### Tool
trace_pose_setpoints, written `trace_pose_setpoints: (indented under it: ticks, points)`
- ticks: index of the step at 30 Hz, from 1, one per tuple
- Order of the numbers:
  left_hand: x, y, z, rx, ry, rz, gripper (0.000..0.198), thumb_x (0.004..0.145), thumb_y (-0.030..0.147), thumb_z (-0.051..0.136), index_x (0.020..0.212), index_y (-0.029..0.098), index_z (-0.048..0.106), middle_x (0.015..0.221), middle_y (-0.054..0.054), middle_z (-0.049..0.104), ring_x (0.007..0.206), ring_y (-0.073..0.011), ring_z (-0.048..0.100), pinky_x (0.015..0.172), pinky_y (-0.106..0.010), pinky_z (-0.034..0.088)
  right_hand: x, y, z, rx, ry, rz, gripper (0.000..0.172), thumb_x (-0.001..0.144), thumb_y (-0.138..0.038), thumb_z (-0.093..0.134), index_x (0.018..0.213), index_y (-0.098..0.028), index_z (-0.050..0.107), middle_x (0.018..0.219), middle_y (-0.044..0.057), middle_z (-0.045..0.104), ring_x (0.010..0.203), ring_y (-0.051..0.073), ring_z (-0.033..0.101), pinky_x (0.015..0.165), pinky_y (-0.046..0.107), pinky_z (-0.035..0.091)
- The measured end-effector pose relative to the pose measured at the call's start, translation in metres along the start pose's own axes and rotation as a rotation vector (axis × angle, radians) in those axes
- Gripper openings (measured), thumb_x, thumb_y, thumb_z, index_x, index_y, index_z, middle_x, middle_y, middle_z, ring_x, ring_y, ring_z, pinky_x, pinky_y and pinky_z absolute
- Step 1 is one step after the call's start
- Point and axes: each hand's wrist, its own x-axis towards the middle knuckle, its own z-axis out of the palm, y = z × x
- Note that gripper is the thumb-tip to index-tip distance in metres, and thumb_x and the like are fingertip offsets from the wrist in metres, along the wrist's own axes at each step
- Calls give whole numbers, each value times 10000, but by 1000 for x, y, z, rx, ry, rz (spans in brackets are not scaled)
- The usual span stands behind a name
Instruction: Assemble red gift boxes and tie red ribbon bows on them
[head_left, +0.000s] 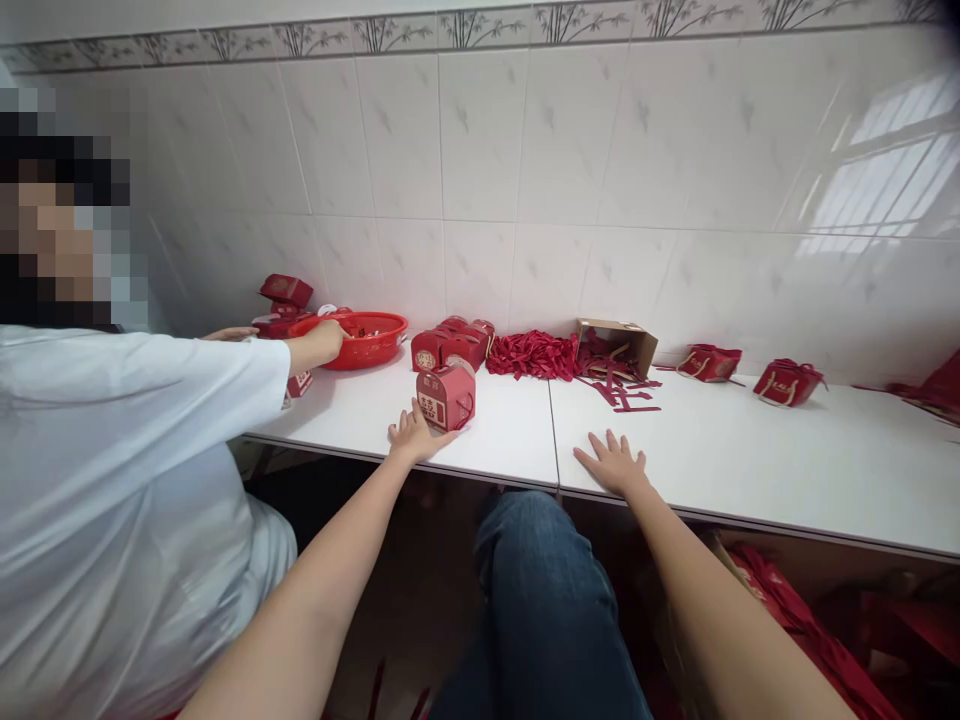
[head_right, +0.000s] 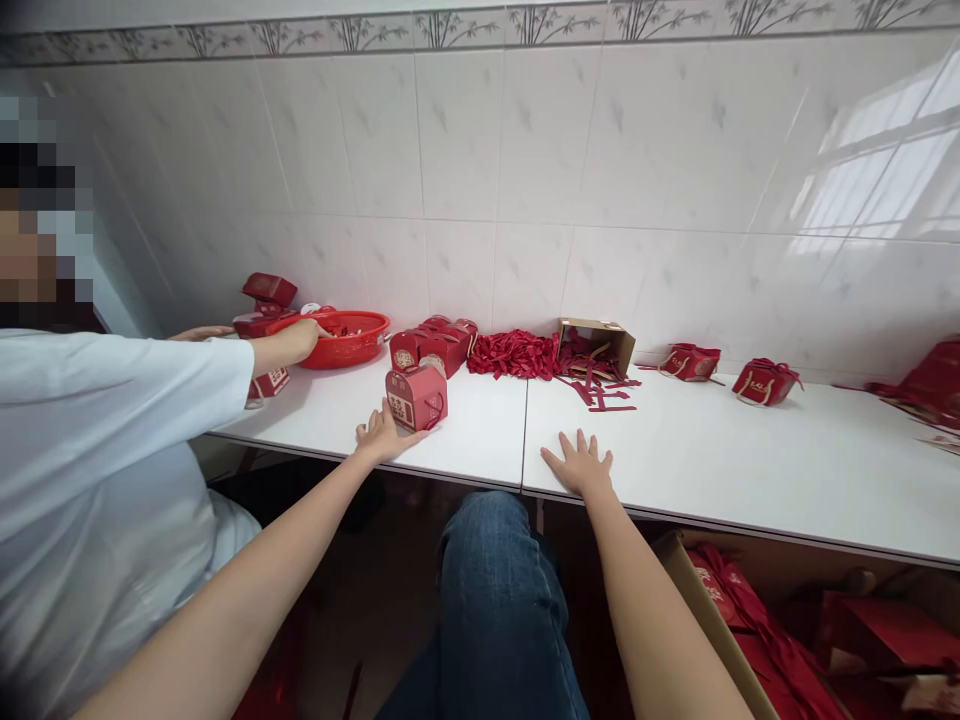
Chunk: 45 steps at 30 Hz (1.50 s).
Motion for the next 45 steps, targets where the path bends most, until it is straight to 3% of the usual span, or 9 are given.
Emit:
trace_pose_setpoints:
  ticks: [3,12,31,45]
  points:
    - [2,-1,4,21,-7,4,1212,628,764,469,1459,47,-44,1529,-208,118,1413,-343,4,1099,-536,84,1,1,0,-4,-11,10,784,814,-738,114,1464,-302,167,1553,72,39,1404,339,24,1056,611,55]
    - [1,-1,4,38,32,5,1181,627,769,473,1467,81,10,1538,-165,122,1412,-333,-60,1096,-553,77,4,2,0,-6,-19,-12,736,841,-700,123,1463,-311,165,1552,67,56,1404,340,49,1054,623,52]
    - [-3,-2,-2,-17,113,4,1241,573,781,531,1453,61,33,1467,-252,263,1377,-351,196,1071,-485,193,4,1,0,-8,-28,-17,743,840,-704,107,1469,-309,120,1555,53,29,1406,332,9,1057,613,39]
    - [-2,-5,-4,-27,66,42,1144,583,745,568,1461,175,106,1492,-183,270,1399,-330,157,1075,-476,189,1,-1,-3,-6,-30,-16,746,839,-703,105,1470,-305,125,1554,54,38,1407,330,15,1058,608,43]
